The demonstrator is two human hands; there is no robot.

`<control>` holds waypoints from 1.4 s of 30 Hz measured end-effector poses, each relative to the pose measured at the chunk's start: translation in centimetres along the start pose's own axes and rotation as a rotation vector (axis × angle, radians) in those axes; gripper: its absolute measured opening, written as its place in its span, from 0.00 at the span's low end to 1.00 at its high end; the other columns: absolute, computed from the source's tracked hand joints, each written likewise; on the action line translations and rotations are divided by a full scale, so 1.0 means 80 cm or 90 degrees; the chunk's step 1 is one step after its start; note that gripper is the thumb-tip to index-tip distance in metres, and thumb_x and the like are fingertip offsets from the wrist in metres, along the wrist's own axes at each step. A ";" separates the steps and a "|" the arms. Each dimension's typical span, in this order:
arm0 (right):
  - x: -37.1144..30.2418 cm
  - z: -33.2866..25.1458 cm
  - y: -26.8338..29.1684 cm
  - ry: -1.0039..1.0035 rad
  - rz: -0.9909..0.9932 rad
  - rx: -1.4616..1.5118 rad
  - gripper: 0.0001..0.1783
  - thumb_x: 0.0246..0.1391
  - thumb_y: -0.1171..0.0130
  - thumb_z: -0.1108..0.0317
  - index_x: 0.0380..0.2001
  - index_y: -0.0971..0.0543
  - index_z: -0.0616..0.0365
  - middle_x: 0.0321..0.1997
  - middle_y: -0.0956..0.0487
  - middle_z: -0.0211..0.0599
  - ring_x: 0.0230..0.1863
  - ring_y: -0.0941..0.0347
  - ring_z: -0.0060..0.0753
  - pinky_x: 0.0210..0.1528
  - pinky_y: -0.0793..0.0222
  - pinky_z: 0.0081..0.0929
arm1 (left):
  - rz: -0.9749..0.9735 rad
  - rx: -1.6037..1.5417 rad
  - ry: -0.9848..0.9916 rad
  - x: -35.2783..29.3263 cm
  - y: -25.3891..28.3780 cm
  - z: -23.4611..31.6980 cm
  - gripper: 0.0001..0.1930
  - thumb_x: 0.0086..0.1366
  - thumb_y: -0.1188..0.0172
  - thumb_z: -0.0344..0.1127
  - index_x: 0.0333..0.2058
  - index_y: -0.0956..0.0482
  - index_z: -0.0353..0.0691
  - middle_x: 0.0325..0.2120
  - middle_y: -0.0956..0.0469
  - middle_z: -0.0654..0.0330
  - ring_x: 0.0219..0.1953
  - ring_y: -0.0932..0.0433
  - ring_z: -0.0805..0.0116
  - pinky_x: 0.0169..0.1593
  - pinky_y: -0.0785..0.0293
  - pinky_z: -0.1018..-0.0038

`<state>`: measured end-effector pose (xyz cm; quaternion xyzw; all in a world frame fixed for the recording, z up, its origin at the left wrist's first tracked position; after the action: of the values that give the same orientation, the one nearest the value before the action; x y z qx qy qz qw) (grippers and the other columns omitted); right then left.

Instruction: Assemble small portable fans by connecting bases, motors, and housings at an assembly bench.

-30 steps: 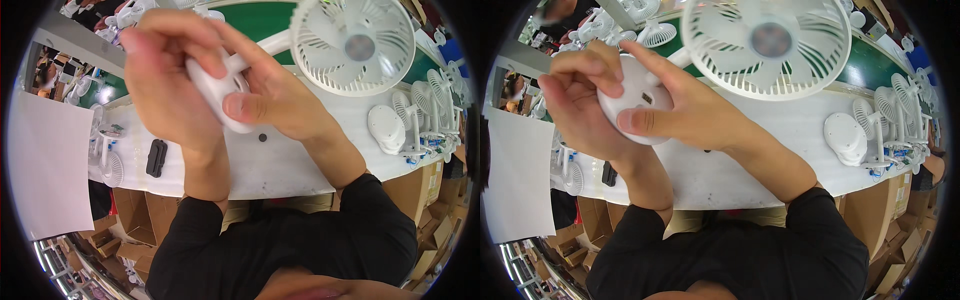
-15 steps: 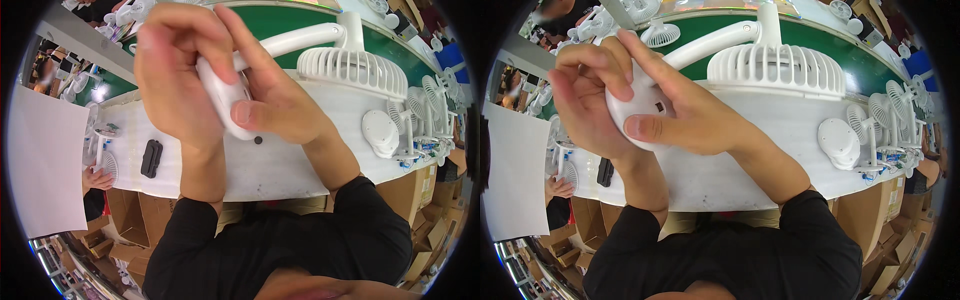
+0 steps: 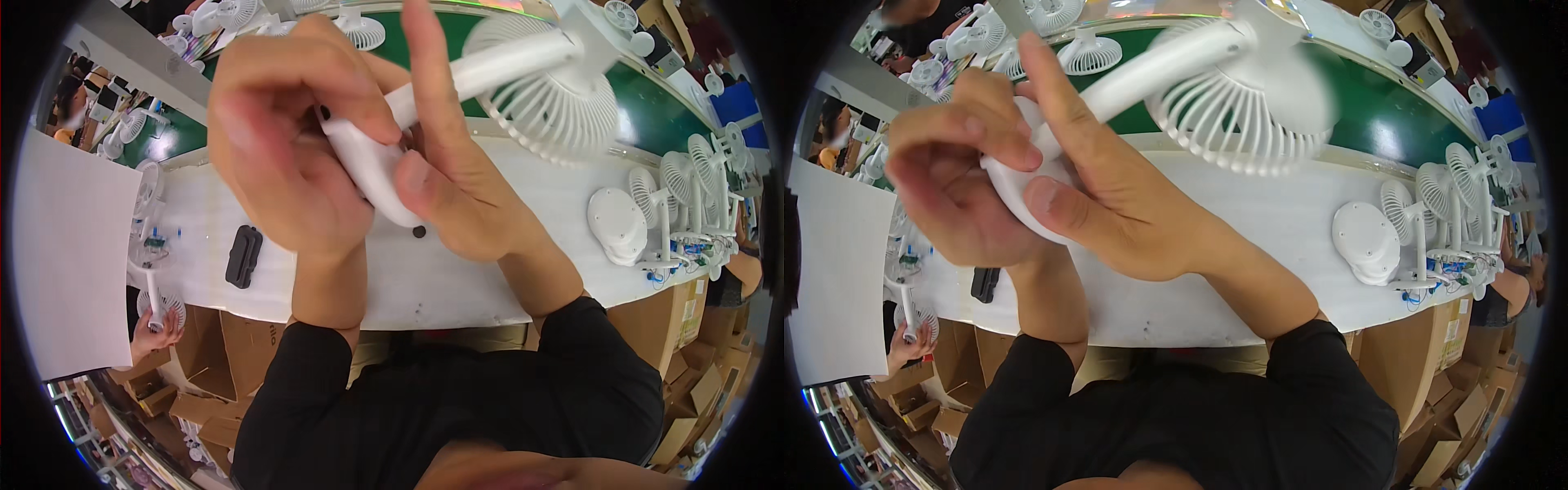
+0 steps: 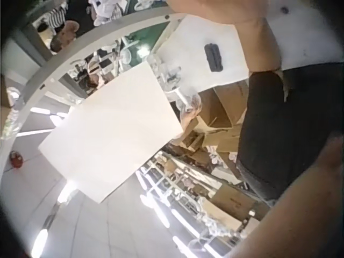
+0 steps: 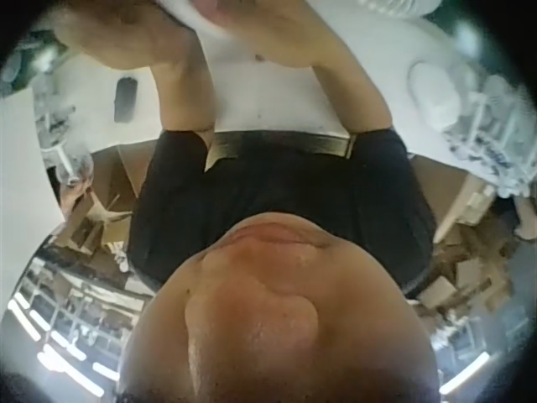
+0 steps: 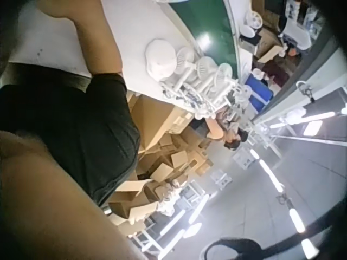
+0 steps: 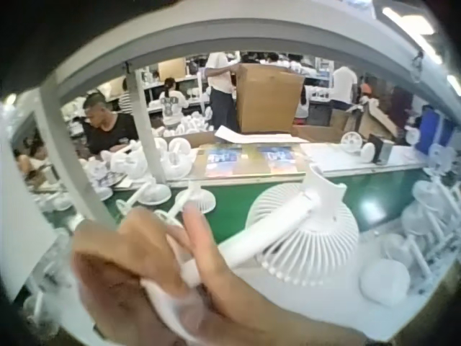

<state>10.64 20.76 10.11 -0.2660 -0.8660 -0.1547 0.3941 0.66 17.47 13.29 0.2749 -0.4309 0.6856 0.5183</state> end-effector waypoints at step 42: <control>0.006 0.262 0.021 -0.347 0.028 -0.653 0.27 0.53 0.39 0.65 0.57 0.28 0.62 0.48 0.22 0.54 0.46 0.25 0.52 0.50 0.27 0.38 | 0.387 0.036 0.044 -0.002 0.186 0.030 0.05 0.63 0.40 0.26 0.38 0.23 0.33 0.31 0.22 0.56 0.33 0.25 0.70 0.42 0.26 0.78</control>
<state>-1.23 32.27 -2.83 -0.4710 -0.7451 -0.4719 -0.0192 -13.57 13.92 9.77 0.1241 -0.4560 0.8301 0.2959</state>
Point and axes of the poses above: each hand's wrist, its own x-axis towards the middle knuckle, its own y-axis out of the back of the hand, z = x × y, the point moved 4 cm from there along x, towards the middle knuckle
